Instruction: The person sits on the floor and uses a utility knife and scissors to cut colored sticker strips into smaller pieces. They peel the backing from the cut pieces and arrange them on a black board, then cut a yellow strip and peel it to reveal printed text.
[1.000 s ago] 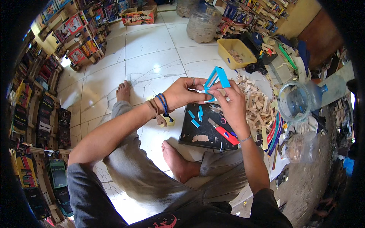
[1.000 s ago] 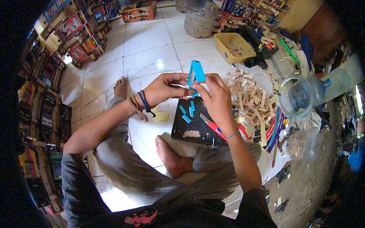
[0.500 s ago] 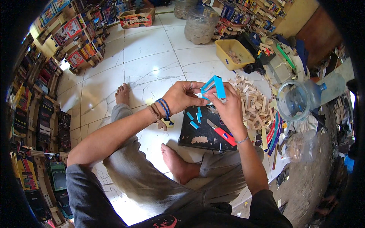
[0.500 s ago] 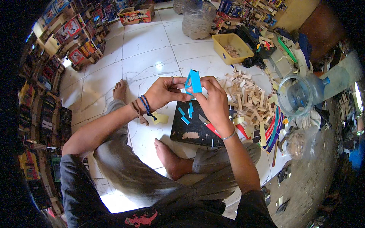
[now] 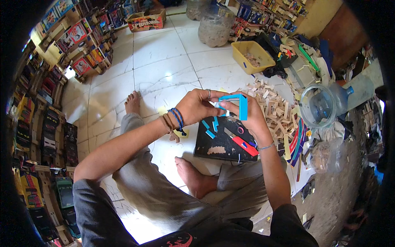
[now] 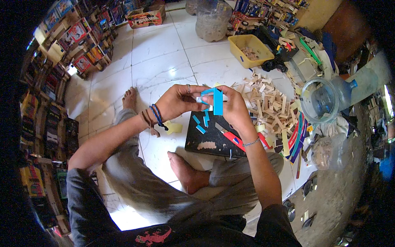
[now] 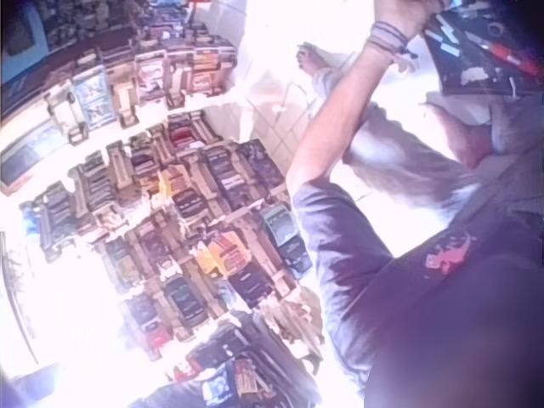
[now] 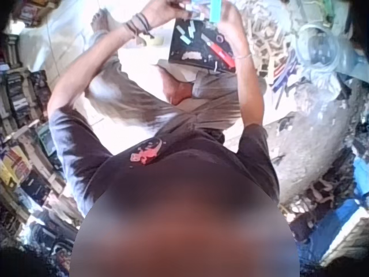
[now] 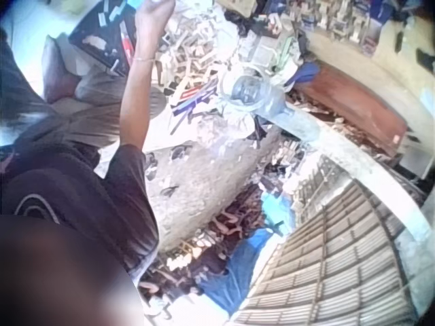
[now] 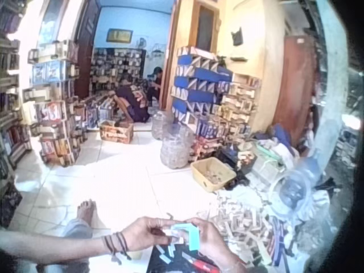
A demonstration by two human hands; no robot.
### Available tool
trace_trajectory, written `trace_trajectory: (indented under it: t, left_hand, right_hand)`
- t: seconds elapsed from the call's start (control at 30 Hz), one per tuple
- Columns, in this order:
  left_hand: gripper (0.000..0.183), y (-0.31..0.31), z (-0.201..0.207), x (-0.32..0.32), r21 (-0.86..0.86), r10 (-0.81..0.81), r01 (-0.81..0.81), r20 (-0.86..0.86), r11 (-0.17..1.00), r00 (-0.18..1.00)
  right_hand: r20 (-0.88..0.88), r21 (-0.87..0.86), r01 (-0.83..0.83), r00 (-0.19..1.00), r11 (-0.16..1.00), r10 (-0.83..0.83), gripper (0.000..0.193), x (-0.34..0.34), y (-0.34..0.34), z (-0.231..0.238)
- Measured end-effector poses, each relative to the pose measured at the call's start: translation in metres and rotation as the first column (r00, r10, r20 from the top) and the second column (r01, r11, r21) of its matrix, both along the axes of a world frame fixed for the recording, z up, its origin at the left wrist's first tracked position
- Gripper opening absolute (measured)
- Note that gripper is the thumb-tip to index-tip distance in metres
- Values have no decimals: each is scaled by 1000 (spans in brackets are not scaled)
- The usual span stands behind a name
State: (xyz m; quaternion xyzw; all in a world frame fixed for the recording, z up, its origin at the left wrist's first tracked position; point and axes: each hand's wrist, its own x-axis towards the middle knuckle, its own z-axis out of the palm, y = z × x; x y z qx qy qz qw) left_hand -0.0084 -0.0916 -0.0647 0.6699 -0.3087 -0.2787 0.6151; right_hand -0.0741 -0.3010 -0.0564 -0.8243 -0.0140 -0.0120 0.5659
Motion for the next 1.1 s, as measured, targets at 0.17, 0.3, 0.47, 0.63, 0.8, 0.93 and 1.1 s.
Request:
trace_trajectory:
  t: [0.17, 0.3, 0.47, 0.63, 0.8, 0.93, 1.1]
  left_hand:
    - [50, 0, -1, -4, -82, -12, 3, -98, 997, 995]
    - [49, -2, 10, -6, -134, 62, -105, -295, 985, 954]
    - [52, 1, 30, -12, -136, 115, -182, -396, 974, 911]
    - [45, 0, 44, -19, -180, 76, -160, -400, 971, 913]
    - [40, -2, 44, -22, -305, -22, -60, -261, 951, 965]
    - [39, -1, 43, -19, -332, -13, -47, -177, 942, 984]
    - [33, 2, 47, -23, -348, 25, -56, -90, 936, 996]
  right_hand:
    - [-47, 266, -43, 997, 963, 57, 35, 2, 8, -9]
    - [-146, 419, 36, 989, 907, 28, 37, -14, 6, -3]
    - [-37, 436, 128, 992, 891, -125, 44, -40, 19, 3]
    - [92, 382, 183, 968, 906, -234, 28, -48, 33, 6]
    - [285, 232, 305, 886, 924, -365, 25, -54, 43, 17]
    - [386, 203, 352, 829, 914, -405, 24, -62, 47, 26]
    - [462, 199, 342, 794, 918, -396, 20, -68, 46, 36]
